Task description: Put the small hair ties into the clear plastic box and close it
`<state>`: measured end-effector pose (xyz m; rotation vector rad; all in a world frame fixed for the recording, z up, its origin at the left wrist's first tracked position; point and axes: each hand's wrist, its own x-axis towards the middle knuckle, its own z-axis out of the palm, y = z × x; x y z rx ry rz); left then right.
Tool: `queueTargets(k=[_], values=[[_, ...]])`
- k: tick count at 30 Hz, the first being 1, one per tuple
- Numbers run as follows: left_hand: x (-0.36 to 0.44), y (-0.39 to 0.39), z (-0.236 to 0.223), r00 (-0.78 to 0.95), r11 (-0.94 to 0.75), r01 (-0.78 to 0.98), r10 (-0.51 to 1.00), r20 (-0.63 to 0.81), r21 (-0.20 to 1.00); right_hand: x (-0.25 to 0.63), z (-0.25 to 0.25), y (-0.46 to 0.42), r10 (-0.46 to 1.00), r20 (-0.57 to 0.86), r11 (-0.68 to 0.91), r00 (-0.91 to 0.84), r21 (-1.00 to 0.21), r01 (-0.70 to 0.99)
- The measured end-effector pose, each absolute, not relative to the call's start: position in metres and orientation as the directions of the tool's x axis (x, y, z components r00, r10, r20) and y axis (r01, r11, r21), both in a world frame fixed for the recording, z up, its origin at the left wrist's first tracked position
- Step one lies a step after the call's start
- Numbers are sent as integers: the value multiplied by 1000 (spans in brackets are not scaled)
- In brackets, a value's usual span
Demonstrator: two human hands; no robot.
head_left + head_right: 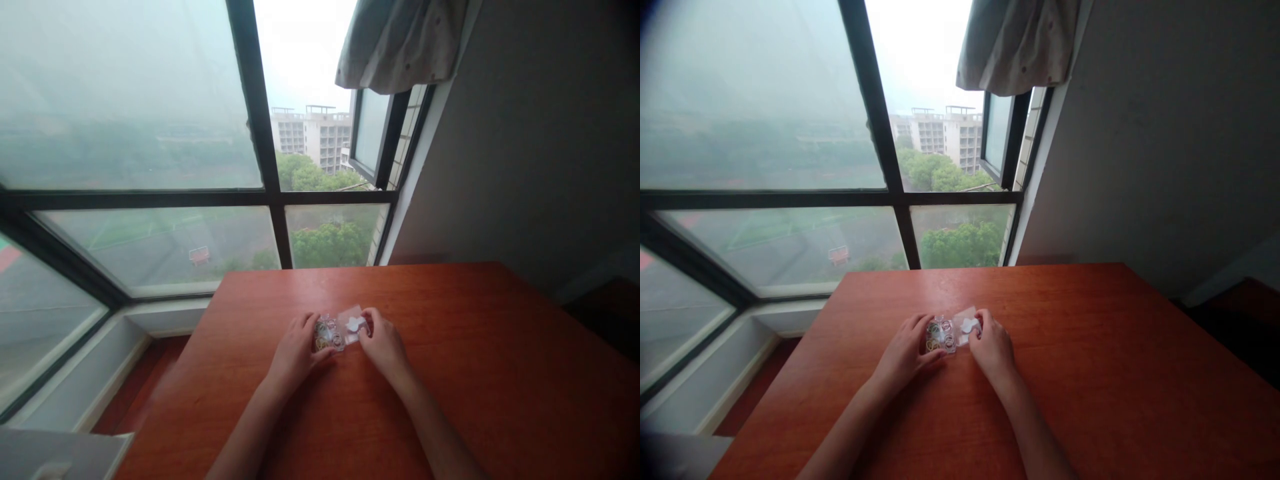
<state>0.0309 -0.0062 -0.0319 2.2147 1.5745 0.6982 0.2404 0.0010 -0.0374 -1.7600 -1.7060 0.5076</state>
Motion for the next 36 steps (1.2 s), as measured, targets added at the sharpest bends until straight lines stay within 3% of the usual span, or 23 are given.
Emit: queueTargets(k=[4,7,9,15,23,36], values=[[33,-6,-37,273,-358,774,933,234,522,224,-32,-10,954,297,270,-46,-780,564],[35,-6,-42,273,-369,765,928,252,528,214,-27,-18,880,403,473,-253,-680,560],[36,-6,-44,269,-365,765,930,251,530,212,-25,-21,849,424,528,-316,-638,560],[38,-7,-39,276,-361,766,932,235,533,221,-27,-16,844,388,537,-371,-635,556],[29,-10,-28,382,-429,674,899,213,602,236,-29,-10,871,225,458,-436,-693,556],[27,-9,-23,396,-426,588,893,215,687,233,-23,-10,796,323,581,-512,-646,495]])
